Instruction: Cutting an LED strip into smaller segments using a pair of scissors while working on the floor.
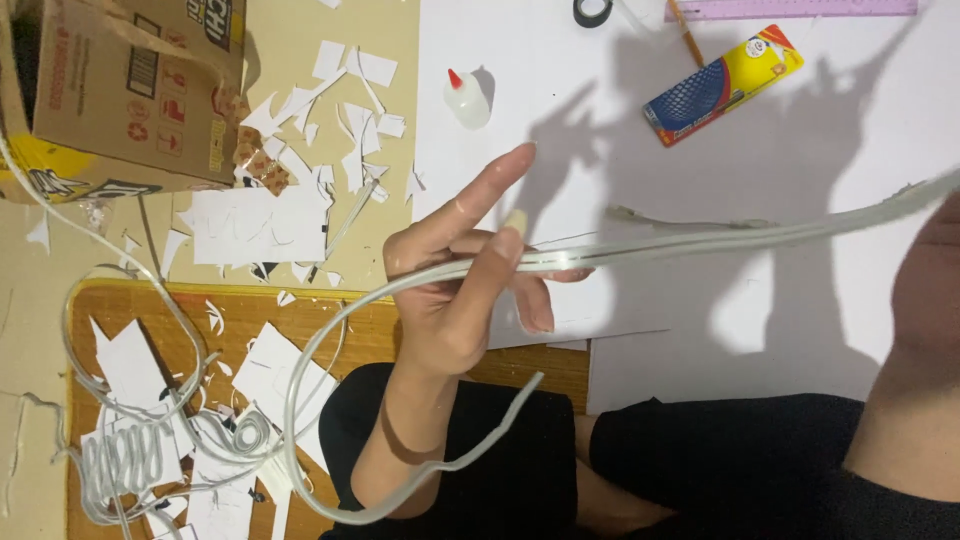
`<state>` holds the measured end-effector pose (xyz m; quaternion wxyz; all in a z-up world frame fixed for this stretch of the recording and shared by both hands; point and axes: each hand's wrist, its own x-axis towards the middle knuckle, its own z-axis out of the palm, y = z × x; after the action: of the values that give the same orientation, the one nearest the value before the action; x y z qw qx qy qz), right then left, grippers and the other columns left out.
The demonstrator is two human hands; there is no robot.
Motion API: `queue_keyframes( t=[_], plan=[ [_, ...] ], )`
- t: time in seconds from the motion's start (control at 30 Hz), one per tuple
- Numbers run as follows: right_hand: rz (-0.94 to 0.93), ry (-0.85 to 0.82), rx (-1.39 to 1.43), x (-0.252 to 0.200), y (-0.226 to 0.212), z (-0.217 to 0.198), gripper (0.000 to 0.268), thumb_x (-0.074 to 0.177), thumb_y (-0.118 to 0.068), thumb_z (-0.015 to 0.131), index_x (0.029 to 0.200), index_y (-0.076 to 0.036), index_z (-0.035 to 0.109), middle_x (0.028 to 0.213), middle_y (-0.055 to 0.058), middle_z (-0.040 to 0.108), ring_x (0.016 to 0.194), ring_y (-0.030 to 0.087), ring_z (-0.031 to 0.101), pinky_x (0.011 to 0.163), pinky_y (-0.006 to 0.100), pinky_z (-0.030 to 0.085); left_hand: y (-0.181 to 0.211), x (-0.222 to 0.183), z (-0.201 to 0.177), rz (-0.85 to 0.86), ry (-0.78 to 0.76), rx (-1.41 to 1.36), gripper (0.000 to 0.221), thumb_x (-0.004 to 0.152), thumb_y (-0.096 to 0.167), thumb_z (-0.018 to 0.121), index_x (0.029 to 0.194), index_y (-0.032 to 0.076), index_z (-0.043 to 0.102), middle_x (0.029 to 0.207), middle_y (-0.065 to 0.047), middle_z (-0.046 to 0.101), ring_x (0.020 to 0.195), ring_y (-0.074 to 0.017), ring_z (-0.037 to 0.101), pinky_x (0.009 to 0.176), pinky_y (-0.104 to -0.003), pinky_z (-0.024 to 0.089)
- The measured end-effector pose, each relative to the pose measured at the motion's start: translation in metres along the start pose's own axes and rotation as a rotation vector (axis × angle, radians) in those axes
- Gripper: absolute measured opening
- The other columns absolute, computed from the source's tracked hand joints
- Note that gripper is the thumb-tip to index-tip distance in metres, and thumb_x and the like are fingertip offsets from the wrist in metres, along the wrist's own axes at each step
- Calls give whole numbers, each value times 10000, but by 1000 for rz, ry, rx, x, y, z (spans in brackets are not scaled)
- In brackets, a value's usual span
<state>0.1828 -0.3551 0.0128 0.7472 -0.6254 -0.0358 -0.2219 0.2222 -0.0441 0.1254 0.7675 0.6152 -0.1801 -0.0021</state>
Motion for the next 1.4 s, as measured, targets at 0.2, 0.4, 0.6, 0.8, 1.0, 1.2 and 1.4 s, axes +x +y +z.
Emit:
queue_keyframes(
  t=[0.2, 0.4, 0.6, 0.8, 1.0, 1.2, 1.4],
  plan=[
    [-87, 27, -230, -2, 0, 26, 367, 1097, -507, 347, 1315, -228, 441, 1342, -46, 441, 1373, 78, 396, 1326, 265, 315, -10, 2, -1, -3, 123, 26, 325, 907, -49, 421, 1220, -113, 481, 1027, -223, 659, 397, -121, 518, 358, -175, 378],
    [-597, 237, -1881, -36, 13, 69, 336, 1084, -120, 539, 1327, 8, 345, 1074, 131, 487, 919, 216, 548, 785, 322, 477, -24, 9, 9, -97, 91, -130, 377, 963, 85, 407, 1311, -58, 411, 471, -10, 476, 379, -93, 460, 633, -316, 613],
    [-453, -238, -728, -38, -2, 126, 214, 906, -132, 462, 762, -25, 577, 639, 45, 669, 516, 143, 624, 484, 240, 465, -26, 6, 16, -296, 204, -341, 377, 944, 213, 477, 1211, -52, 509, 483, 48, 357, 405, -44, 295, 577, -256, 521],
    [-502, -189, -769, -25, 3, 119, 196, 880, 73, 463, 708, 32, 547, 671, 138, 663, 400, 132, 457, 379, 229, 331, -20, 5, 15, -416, 109, -446, 307, 966, 157, 474, 1204, -24, 541, 618, -111, 615, 379, -36, 374, 342, -148, 189],
    [-480, -125, -849, -25, -7, 129, 194, 883, 70, 418, 823, 54, 602, 702, 131, 678, 421, 137, 488, 410, 246, 353, -25, 5, 23, -528, 145, -650, 332, 964, 147, 484, 1223, -55, 532, 670, -141, 644, 406, -50, 432, 333, -156, 220],
    [-578, -150, -996, -30, 13, 111, 61, 846, 10, 659, 823, -2, 604, 723, 84, 660, 488, 140, 474, 463, 270, 370, -34, 4, 28, -564, 147, -701, 347, 948, 110, 478, 1229, -93, 503, 656, -98, 612, 402, -47, 381, 328, -164, 231],
    [-550, -118, -915, -25, 14, 105, 79, 819, 75, 672, 827, 65, 594, 770, 161, 671, 591, 219, 595, 543, 307, 466, -39, 2, 28, -558, 123, -850, 356, 946, 71, 469, 1249, -117, 468, 694, -111, 596, 436, -56, 398, 346, -151, 268]
  ],
)
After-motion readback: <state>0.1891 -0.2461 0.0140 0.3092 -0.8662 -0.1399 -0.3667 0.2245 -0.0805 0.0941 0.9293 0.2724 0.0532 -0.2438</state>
